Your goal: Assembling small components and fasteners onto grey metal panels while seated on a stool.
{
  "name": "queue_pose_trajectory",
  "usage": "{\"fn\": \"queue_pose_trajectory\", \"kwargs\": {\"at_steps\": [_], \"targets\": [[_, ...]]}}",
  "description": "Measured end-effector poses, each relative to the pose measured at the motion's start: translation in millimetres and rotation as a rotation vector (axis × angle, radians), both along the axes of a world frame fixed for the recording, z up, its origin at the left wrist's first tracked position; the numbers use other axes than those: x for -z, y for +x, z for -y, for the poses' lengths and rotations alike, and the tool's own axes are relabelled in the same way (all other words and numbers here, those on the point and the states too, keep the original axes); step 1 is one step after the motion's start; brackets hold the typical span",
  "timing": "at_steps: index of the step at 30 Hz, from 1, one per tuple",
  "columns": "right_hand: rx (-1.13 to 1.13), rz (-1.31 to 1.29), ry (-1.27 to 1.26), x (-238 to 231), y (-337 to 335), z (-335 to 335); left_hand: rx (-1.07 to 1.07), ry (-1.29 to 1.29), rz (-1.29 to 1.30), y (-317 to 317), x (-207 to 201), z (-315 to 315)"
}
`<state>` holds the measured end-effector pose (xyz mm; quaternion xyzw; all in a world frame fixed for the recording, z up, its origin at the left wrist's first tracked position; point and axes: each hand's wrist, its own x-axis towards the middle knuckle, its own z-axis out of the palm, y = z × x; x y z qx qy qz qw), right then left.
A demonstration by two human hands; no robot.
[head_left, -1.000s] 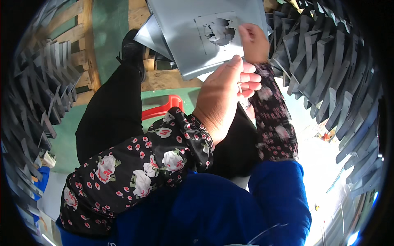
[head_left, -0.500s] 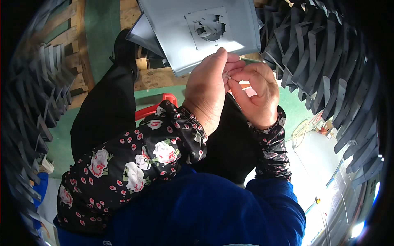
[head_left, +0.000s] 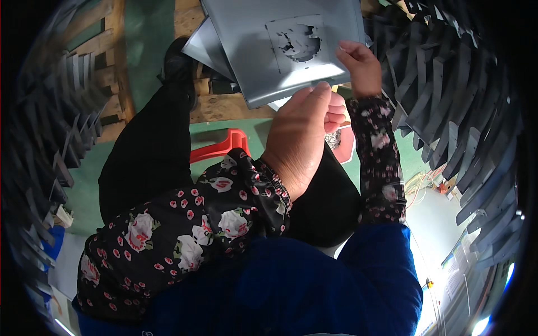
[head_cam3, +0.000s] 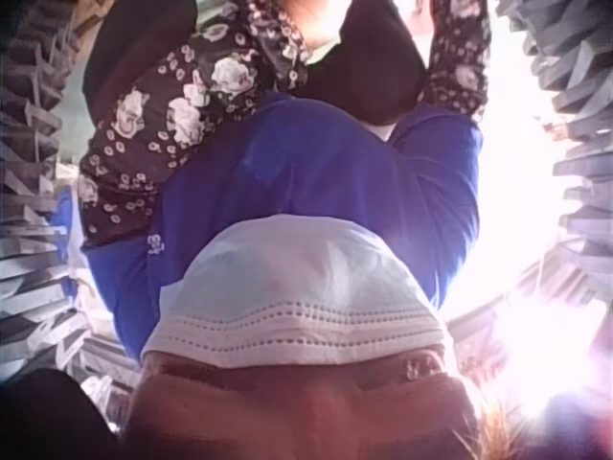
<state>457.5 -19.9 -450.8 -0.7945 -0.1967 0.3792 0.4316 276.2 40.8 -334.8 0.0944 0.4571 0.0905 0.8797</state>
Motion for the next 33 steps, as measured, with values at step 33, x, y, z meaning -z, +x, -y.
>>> {"fn": "queue_pose_trajectory", "kwargs": {"at_steps": [33], "targets": [[0.139,0.181,0.059,112,17,-25,0.084,-0.075,-0.043,1,-5,-2]]}}
